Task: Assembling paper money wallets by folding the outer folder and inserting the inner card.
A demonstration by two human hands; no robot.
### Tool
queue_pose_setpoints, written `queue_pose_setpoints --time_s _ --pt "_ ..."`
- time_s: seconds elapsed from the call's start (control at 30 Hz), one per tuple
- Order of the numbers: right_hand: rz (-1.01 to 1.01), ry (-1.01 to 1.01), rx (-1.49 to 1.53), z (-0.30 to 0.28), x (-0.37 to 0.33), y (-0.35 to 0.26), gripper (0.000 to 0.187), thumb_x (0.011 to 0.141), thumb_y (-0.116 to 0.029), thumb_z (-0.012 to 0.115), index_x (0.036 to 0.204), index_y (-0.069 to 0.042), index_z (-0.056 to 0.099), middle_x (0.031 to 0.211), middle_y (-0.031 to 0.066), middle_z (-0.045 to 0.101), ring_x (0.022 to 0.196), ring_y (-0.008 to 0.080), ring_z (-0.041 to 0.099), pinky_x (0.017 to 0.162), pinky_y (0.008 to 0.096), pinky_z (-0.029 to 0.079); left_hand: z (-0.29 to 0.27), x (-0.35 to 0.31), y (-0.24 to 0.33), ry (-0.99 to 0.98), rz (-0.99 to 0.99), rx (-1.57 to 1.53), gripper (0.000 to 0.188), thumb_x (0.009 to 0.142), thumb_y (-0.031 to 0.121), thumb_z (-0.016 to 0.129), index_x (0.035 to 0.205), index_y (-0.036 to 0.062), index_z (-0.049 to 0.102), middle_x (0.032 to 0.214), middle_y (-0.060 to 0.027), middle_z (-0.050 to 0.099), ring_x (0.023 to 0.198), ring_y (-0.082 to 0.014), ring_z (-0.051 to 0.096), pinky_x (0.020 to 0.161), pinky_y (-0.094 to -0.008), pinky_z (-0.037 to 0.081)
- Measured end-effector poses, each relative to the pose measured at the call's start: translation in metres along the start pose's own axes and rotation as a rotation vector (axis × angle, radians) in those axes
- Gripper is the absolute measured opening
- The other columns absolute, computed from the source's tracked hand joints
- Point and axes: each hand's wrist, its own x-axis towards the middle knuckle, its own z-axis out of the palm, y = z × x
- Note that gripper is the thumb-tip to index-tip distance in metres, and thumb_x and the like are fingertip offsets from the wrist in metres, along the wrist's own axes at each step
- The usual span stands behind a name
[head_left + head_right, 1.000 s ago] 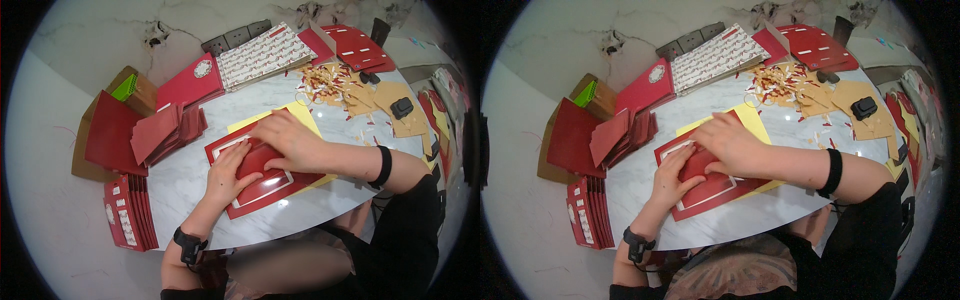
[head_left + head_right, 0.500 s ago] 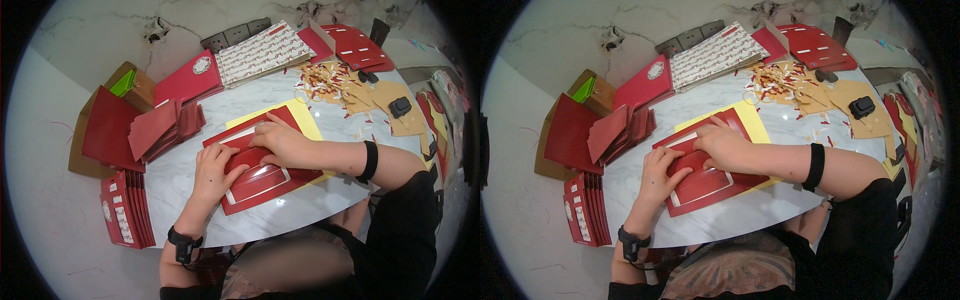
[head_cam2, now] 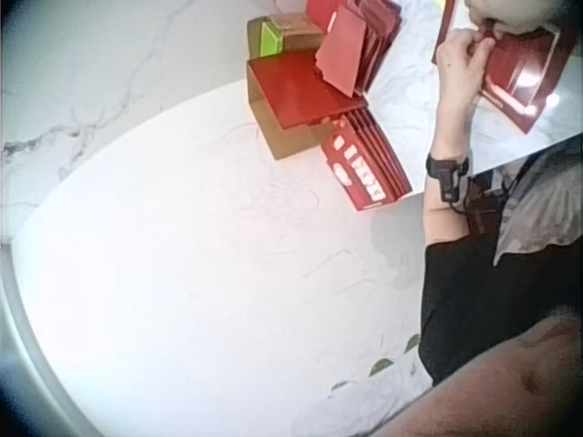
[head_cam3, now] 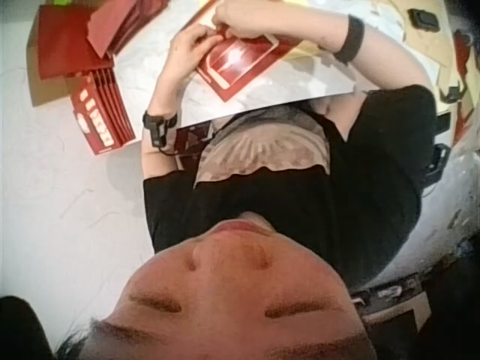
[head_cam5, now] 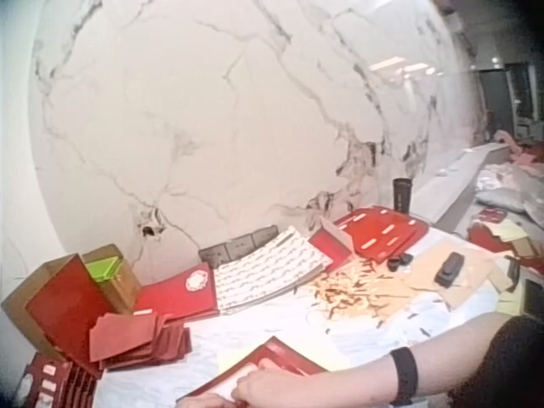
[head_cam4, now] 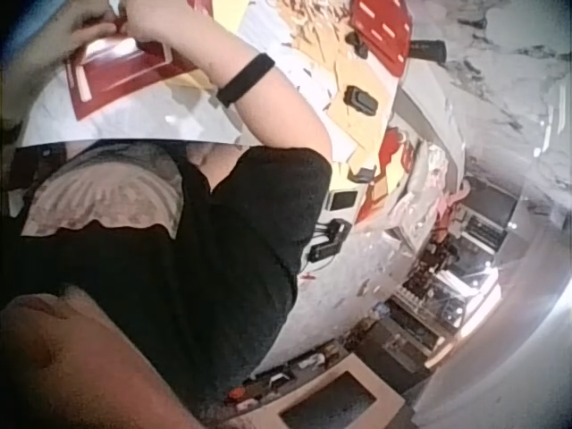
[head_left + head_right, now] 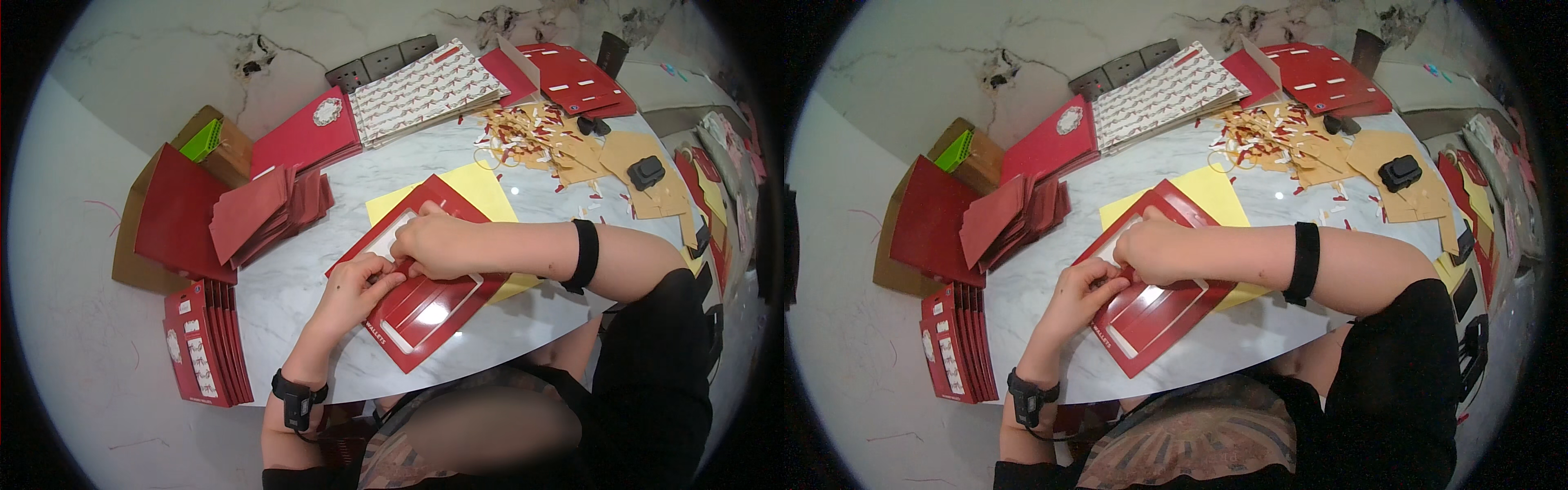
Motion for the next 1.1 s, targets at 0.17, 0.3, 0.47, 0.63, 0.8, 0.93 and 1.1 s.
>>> queue_pose_setpoints --time_s 0.17,0.3,0.47,0.63,0.8,0.93,1.1 --pt "-0.133 -0.224 -0.020 -0.005 0.009 0.012 0.029 0.089 -0.025 0.069 0.115 -0.012 0.069 0.109 0.0087 0.070 0.104 0.0311 0.056 0.098 0.0405 0.036 0.000 0.000 -0.009 -0.202 -0.216 -0.306 0.019 0.088 0.009 0.072 0.103 -0.0004 0.064 0.079 -0.0041 0.066 0.067 -0.0067 0.058 0.058 -0.0243 0.046" --pt "-0.147 -0.201 0.036 -0.006 0.006 0.019 0.029 0.089 -0.025 0.068 0.116 -0.013 0.069 0.109 0.0065 0.070 0.104 0.0324 0.055 0.097 0.0403 0.038 -0.002 0.000 0.000 -0.204 -0.261 -0.498 0.025 0.088 0.004 0.071 0.107 0.0012 0.055 0.079 -0.0025 0.066 0.067 -0.0038 0.057 0.057 -0.0209 0.045" --pt "-0.178 -0.257 -0.093 -0.024 -0.003 0.007 0.024 0.086 -0.022 0.069 0.108 -0.013 0.072 0.105 0.0035 0.071 0.102 0.0271 0.057 0.097 0.0394 0.038 -0.002 -0.004 0.006 -0.105 -0.173 -0.378 0.029 0.087 0.003 0.072 0.109 0.0051 0.052 0.082 -0.0019 0.065 0.065 -0.0046 0.058 0.057 -0.0191 0.046" --pt "-0.304 -0.134 -0.518 -0.009 -0.018 -0.011 0.017 0.080 -0.016 0.061 0.084 -0.011 0.077 0.103 0.0103 0.069 0.111 0.0247 0.056 0.098 0.0435 0.038 -0.014 0.000 -0.006 0.394 0.049 -0.559 0.032 0.089 0.004 0.069 0.117 0.0026 0.053 0.110 -0.0056 0.064 0.098 -0.0113 0.061 0.078 -0.0236 0.052" --pt "-0.659 0.383 -0.628 -0.006 -0.025 -0.023 0.015 0.078 -0.016 0.060 0.075 -0.010 0.074 0.104 0.0076 0.064 0.108 0.0229 0.056 0.101 0.0386 0.038 -0.001 0.010 -0.025 0.303 0.023 -0.384 0.064 0.088 0.005 0.069 0.145 0.0053 0.041 0.128 -0.0101 0.056 0.111 -0.0171 0.058 0.091 -0.0325 0.050" --pt "-0.512 0.489 -0.457 -0.009 -0.035 -0.015 0.017 0.078 -0.021 0.064 0.089 -0.009 0.070 0.097 0.0066 0.060 0.108 0.0235 0.056 0.094 0.0373 0.044 -0.004 0.009 -0.025 0.116 -0.107 -0.435 0.061 0.088 0.003 0.071 0.142 0.0004 0.043 0.113 -0.0084 0.063 0.092 -0.0134 0.065 0.084 -0.0264 0.053" --pt "0.097 0.302 -0.127 -0.010 -0.067 -0.015 0.037 0.085 -0.030 0.068 0.109 -0.002 0.063 0.107 0.0122 0.061 0.103 0.0289 0.060 0.083 0.0389 0.052 -0.014 0.004 -0.018 0.207 -0.264 -0.642 0.045 0.091 0.003 0.068 0.132 -0.0052 0.050 0.105 -0.0063 0.065 0.093 -0.0113 0.065 0.082 -0.0243 0.053"
